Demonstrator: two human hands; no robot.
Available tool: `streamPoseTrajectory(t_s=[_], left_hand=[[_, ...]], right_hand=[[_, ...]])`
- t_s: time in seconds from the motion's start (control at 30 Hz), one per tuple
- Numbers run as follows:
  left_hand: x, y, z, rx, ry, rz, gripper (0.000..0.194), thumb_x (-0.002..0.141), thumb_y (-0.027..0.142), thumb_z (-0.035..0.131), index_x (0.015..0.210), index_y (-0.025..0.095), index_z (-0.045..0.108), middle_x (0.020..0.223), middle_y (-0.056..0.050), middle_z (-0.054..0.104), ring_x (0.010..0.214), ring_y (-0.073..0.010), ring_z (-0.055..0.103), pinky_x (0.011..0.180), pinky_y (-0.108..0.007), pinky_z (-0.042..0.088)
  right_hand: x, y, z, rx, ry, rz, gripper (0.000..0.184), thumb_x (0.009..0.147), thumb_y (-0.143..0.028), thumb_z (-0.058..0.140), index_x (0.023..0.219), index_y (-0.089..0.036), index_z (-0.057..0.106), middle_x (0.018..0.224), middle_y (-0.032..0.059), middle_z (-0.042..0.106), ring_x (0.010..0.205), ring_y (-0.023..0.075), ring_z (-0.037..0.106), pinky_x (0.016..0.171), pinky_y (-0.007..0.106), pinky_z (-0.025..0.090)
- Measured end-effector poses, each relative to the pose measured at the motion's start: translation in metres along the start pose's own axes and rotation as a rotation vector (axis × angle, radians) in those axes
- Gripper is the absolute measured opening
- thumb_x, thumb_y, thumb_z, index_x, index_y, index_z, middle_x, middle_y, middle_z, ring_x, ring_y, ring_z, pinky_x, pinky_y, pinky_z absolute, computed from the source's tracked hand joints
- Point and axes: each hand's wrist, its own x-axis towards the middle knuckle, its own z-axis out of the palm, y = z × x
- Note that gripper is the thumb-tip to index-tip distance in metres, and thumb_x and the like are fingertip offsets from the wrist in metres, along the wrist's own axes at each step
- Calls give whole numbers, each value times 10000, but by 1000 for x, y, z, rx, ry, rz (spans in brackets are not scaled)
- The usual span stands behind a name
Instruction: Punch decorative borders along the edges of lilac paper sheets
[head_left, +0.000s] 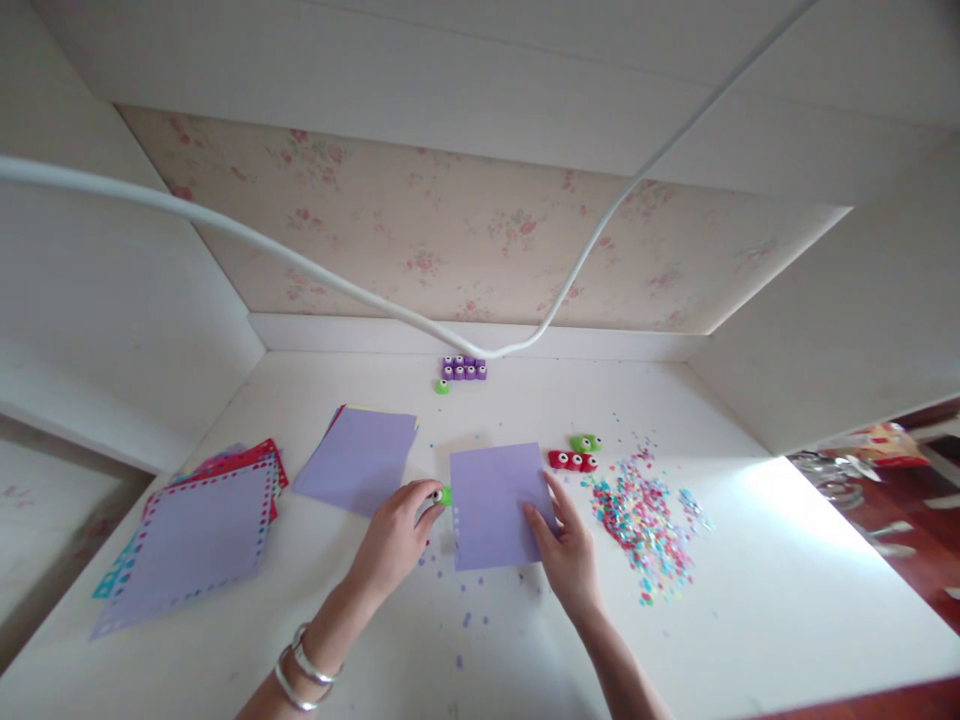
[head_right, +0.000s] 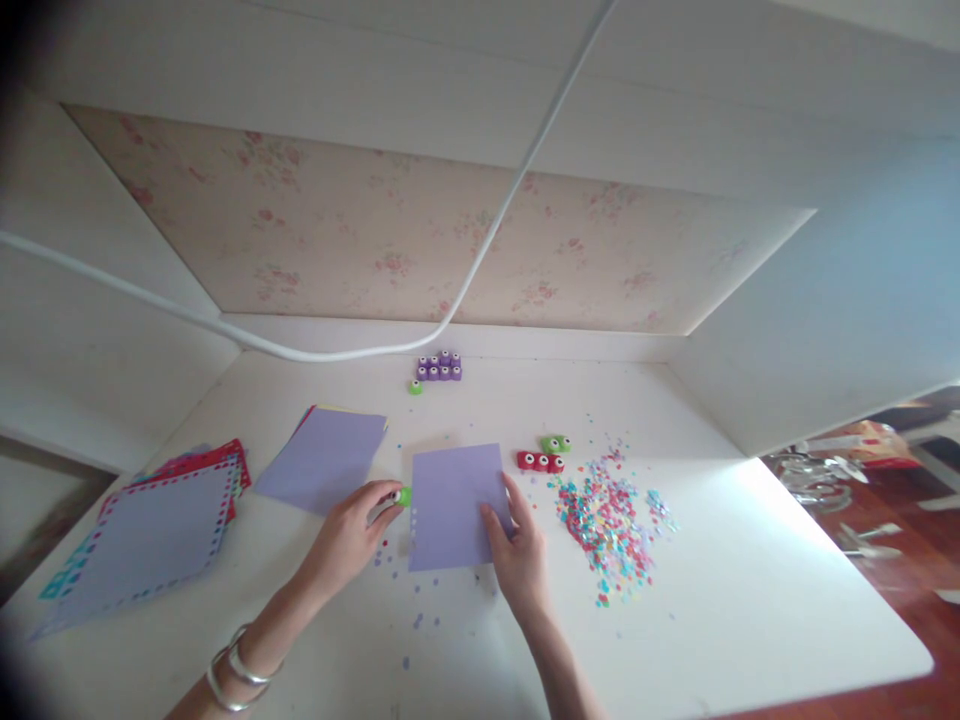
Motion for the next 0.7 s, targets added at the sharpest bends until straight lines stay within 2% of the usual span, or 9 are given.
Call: streamPoseTrajectory(t_s=[0.13, 0.33, 0.5, 0.6, 0.7], left_hand=[[-2, 0, 0, -1, -10, -9, 200, 934, 211, 566, 1131, 242, 589, 1092, -40, 707, 1003, -193, 676, 896, -336, 535], [-4, 0, 3, 12, -33, -5, 205, 936, 181, 568, 1134, 229, 588, 1083, -42, 705, 992, -191, 671, 884, -339, 534], [-4, -2, 5, 31, -59, 22, 237, 922, 173, 598, 1151, 234, 609, 1091, -42, 699, 1014, -204, 654, 913, -362, 522], [-3, -4, 5, 42, -74, 32, 292, 913, 181, 615, 1197, 246, 609, 1120, -43, 695, 1041, -213, 645, 940, -378, 515], [-3, -7, 4, 44, -90, 36, 365, 896, 195, 643, 1252, 256, 590, 1193, -50, 673, 1098, -220, 625, 975, -385, 505]], right_hand=[[0, -1, -1, 19, -4, 9, 642, 789, -533, 672, 1352, -245, 564, 1085, 99, 734, 825, 255, 725, 600, 315, 591], [-1, -1, 1, 29, -34, 38, 633, 811, -519, 651, 1368, -238, 544, 1127, 111, 715, 863, 259, 715, 602, 317, 590], [1, 3, 3, -45, -99, 5, 601, 831, -482, 646, 1366, -228, 548, 1150, 110, 706, 1020, 293, 679, 718, 363, 607], [1, 6, 2, -221, -111, -98, 540, 858, -452, 617, 1347, -228, 566, 1198, 117, 678, 1017, 288, 675, 800, 414, 599], [-1, 6, -3, -436, -76, -337, 475, 904, -383, 571, 1358, -247, 551, 1347, 138, 569, 1110, 295, 621, 909, 483, 554]])
